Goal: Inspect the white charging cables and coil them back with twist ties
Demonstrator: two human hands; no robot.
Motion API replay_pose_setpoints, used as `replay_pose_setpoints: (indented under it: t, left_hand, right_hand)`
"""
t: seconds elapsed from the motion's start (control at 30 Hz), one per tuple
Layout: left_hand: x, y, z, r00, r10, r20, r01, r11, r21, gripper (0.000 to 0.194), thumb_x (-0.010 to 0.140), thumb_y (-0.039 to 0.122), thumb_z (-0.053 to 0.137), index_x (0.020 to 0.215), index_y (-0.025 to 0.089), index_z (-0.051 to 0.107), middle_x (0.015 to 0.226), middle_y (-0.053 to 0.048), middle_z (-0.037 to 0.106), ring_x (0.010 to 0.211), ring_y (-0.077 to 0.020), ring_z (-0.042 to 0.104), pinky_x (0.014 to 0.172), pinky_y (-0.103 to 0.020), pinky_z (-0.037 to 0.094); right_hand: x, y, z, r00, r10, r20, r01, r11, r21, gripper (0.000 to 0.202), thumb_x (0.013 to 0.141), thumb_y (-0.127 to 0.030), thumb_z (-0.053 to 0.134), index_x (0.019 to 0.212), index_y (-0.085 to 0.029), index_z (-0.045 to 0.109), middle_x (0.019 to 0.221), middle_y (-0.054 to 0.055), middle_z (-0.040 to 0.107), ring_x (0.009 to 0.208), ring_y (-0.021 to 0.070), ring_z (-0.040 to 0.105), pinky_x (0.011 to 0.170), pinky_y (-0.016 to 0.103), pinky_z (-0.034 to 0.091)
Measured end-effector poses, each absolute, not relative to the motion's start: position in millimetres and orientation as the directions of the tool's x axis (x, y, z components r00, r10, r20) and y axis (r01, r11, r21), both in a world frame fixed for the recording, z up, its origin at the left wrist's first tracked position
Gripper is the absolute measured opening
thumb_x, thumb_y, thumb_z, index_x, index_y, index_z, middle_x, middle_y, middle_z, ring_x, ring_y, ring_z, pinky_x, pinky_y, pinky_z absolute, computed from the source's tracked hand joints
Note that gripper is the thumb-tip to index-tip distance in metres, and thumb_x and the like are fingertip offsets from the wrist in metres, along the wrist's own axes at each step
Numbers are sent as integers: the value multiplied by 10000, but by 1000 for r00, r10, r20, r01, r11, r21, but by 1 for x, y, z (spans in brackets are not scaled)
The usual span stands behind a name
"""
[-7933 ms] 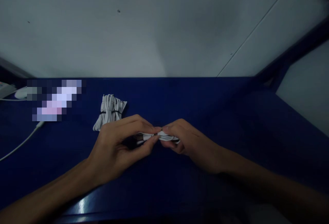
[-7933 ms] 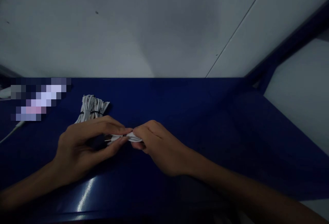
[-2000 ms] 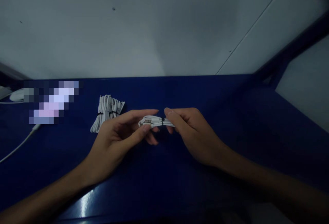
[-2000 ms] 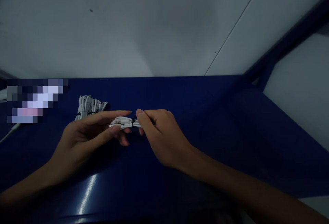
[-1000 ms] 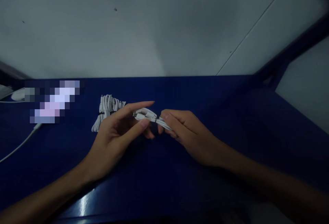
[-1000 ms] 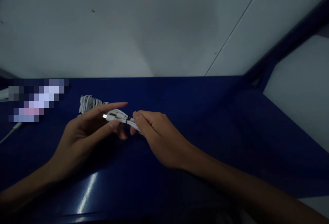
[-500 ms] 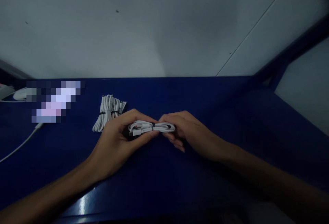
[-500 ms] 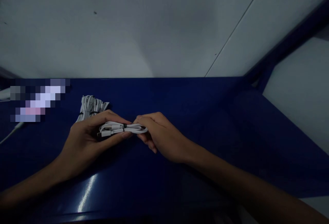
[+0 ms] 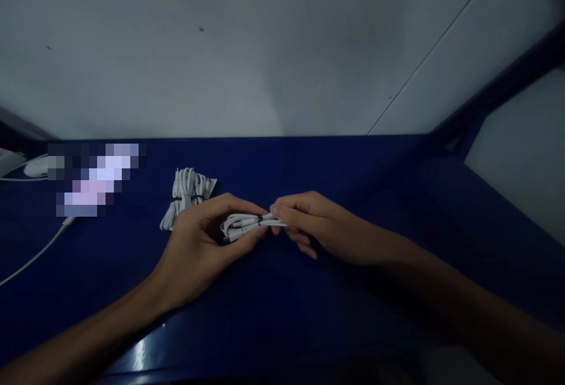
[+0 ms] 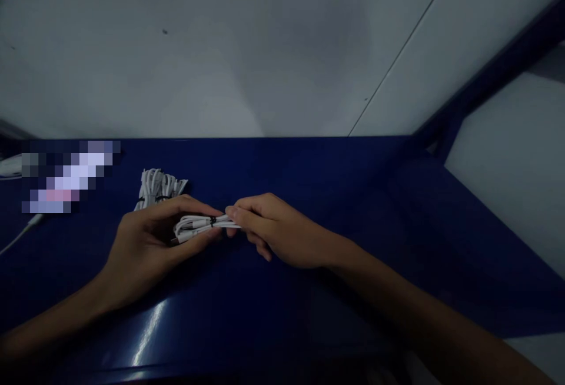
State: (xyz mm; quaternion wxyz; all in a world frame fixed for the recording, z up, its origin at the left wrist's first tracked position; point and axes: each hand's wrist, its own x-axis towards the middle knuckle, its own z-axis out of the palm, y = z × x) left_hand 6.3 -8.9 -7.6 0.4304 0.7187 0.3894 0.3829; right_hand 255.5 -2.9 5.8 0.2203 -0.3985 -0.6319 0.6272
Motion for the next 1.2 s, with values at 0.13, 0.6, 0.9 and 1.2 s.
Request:
replay_pose_setpoints:
  t: [0.13, 0.6, 0.9, 1.2]
  left_hand:
    - [6, -10, -7, 420, 888, 190, 161, -279, 947, 200, 954, 191, 890, 1126, 278, 839, 1034, 5, 848, 914, -165, 821, 811, -242, 653]
    - [11, -6, -2, 328, 937, 120, 20, -134, 991, 278, 936, 196, 915, 1205, 220, 848, 1043, -38, 886, 890, -177, 864, 869, -233, 700]
    - [11, -6, -1, 526, 849, 45, -50, -22, 999, 265, 1043, 211, 802, 1298, 266, 849, 1004, -45, 875, 883, -180, 844, 826, -261, 691]
    - [12, -7, -1, 465, 882, 71, -73, -42, 996, 338, 1060, 171, 776, 1382, 265, 813, 978, -34, 867, 847, -171, 845, 853, -270, 686]
  right_hand:
    - [257, -3, 9, -578, 785, -220, 241, -93, -966, 378, 1162, -461, 556, 943, -191, 703, 681, -58, 541, 554, 109, 531, 585, 257, 463]
    - [266, 11, -2, -670, 715, -198, 168, -113, -979, 342, 1123, -437, 602, 1031, -171, 796, 1007, 59, 764, 726, 131, 628, 578, 218, 505]
    - [252, 3, -18, -853, 483, -197, -48, -449, -892, 326, 1103, -425, 569, 1074, -145, 732, 813, -13, 558, 663, 141, 607, 672, 288, 545]
    - [240, -12, -17, -729, 640, -244, -20, -376, -927, 577, 1156, -684, 428, 1026, -178, 673, 779, -57, 365, 604, 106, 274, 525, 213, 339]
